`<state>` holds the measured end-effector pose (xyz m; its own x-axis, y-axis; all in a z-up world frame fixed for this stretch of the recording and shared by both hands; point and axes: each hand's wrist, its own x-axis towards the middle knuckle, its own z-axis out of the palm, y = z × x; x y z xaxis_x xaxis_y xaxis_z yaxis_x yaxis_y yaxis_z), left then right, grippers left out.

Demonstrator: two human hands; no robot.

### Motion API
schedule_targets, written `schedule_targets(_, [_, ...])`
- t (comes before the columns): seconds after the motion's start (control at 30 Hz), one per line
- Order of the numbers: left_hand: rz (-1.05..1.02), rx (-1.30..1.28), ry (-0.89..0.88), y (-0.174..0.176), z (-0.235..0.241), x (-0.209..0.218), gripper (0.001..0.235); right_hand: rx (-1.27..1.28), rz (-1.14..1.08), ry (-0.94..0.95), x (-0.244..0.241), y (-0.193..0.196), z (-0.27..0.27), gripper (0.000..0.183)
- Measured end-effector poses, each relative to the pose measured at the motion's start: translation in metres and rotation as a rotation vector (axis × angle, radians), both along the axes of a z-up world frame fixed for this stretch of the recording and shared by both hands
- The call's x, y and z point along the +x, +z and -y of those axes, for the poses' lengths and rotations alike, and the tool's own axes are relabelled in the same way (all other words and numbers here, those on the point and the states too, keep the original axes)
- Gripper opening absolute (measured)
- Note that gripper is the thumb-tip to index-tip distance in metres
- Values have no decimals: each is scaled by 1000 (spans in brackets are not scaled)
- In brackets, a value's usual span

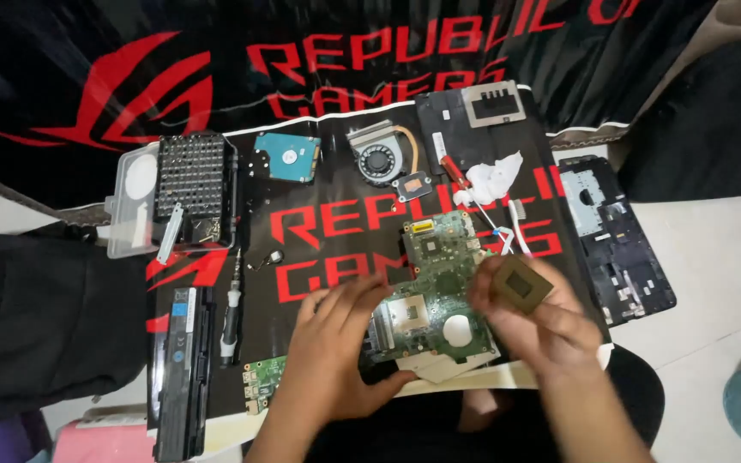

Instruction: The person uses a toothbrush to scrub a small component on a laptop motherboard. They repeatedly brush the same area while holding the board steady with the other hand.

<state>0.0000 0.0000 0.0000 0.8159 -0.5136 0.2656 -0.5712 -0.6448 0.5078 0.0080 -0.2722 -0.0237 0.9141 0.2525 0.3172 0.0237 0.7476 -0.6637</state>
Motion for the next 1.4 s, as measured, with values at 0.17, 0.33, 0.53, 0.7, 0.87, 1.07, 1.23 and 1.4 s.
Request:
schedule_targets(0.17, [84,-362,40,46,22,-9,58,231,-219,184,-22,-5,-34,50])
schedule_targets(0.33, [185,-432,-25,75,32,-3,41,315,-329,217,-40,-27,-44,52])
schedule_targets(0.53, [85,-327,26,62,24,1,49,243,-303,269,-41,-7,-68,55])
schedule_targets(0.7, [88,-450,112,37,23,10,49,-11,-256,-8,-39,-27,-54,46])
schedule_targets(0.87, [99,-401,100,-6,14,40,64,-1569,23,-903,-24,-15,33,21])
schedule_targets(1.07, [265,-422,160,-40,29,62,75,-2076,151,-1000,-9,-95,79,25])
schedule_targets(1.23, [306,-454,139,-50,33,65,72,-2058,85,-1017,-9,-74,70,12])
schedule_targets(1.4, [126,-384,144,-18,35,81,66,-1719,80,-957,-19,-2,26,18])
